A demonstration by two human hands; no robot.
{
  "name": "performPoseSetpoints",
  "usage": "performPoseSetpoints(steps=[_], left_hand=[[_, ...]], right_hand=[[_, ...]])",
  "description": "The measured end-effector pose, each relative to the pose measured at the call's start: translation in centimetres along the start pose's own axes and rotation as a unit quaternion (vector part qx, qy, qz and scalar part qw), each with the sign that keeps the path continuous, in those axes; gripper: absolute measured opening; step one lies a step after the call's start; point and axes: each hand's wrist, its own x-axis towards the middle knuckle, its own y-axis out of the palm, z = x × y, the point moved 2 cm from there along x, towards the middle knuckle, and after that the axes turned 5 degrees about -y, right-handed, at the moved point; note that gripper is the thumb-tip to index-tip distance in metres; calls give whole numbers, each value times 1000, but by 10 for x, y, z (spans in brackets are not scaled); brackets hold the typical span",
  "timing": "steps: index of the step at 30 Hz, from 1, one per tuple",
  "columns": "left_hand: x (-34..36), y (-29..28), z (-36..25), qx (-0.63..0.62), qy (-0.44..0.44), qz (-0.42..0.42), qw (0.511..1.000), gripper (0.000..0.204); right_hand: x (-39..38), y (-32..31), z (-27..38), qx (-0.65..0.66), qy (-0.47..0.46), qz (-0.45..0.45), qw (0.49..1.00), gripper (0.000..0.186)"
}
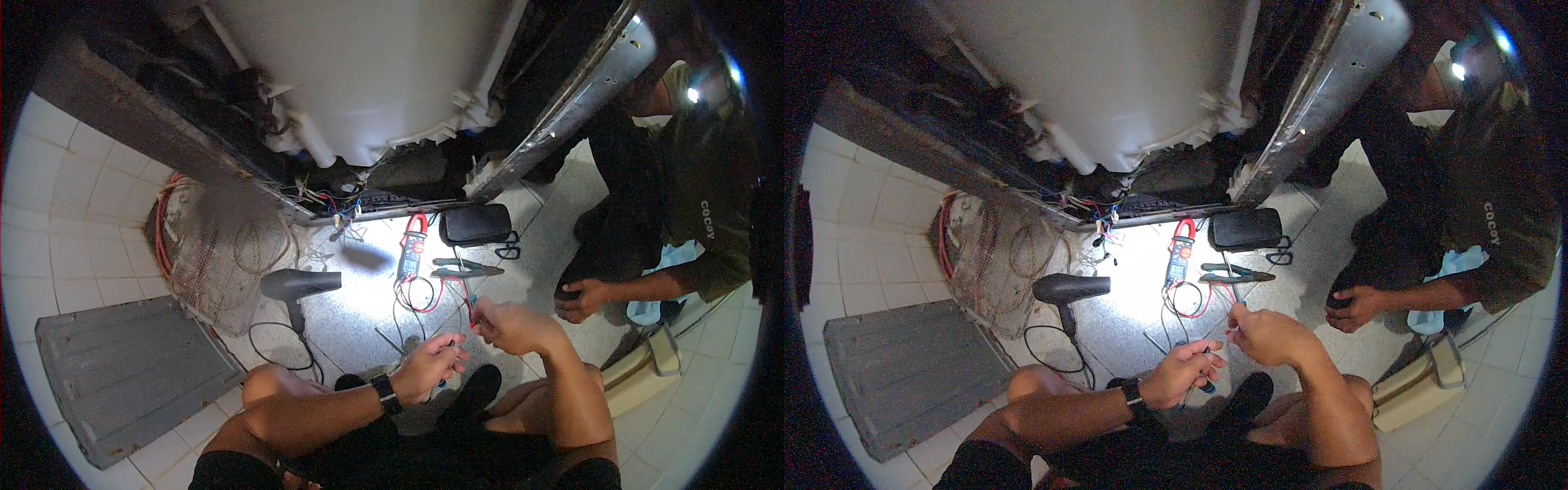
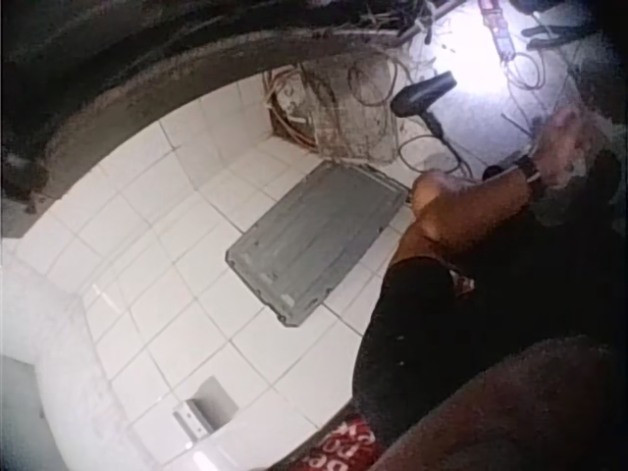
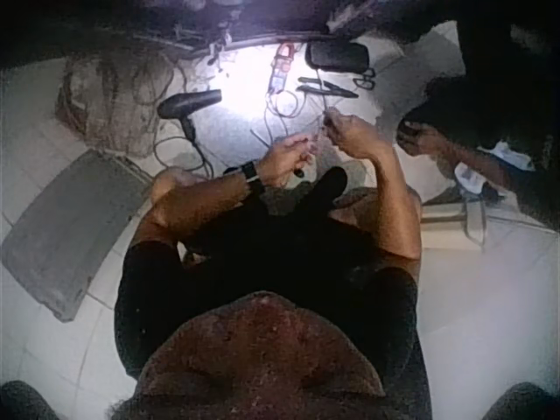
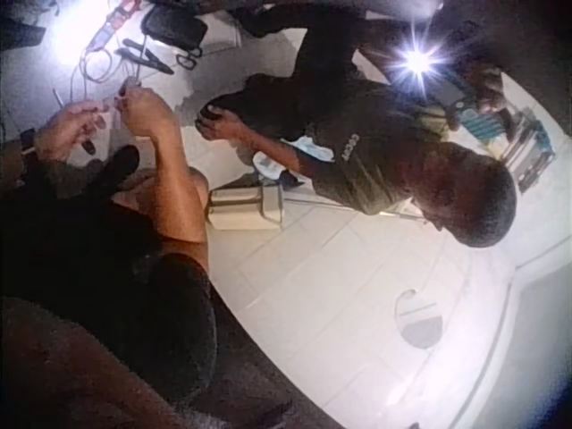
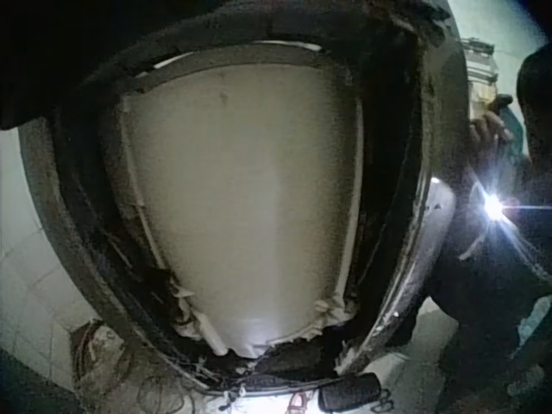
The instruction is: The person uses a digital multimeter to test electrical connections on a washing machine while another person provides light with a smartphone.
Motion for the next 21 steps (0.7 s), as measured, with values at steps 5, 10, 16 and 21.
performPoseSetpoints(steps=[5, 10, 16, 21], left_hand=[[-11, 13, -12, 55, -7, -4, 998, 37], [3, 0, 2, 52, 18, 3, 998, 35], [-11, 13, -18, 50, -18, 11, 999, 35], [-2, 7, -20, 56, 4, -26, 998, 35]], right_hand=[[-4, -17, 14, 97, -46, -22, 994, 26], [0, -7, 8, 74, -26, 2, 997, 27], [2, -9, 6, 81, -15, -10, 997, 30], [9, -9, 8, 67, -22, -39, 997, 30]])
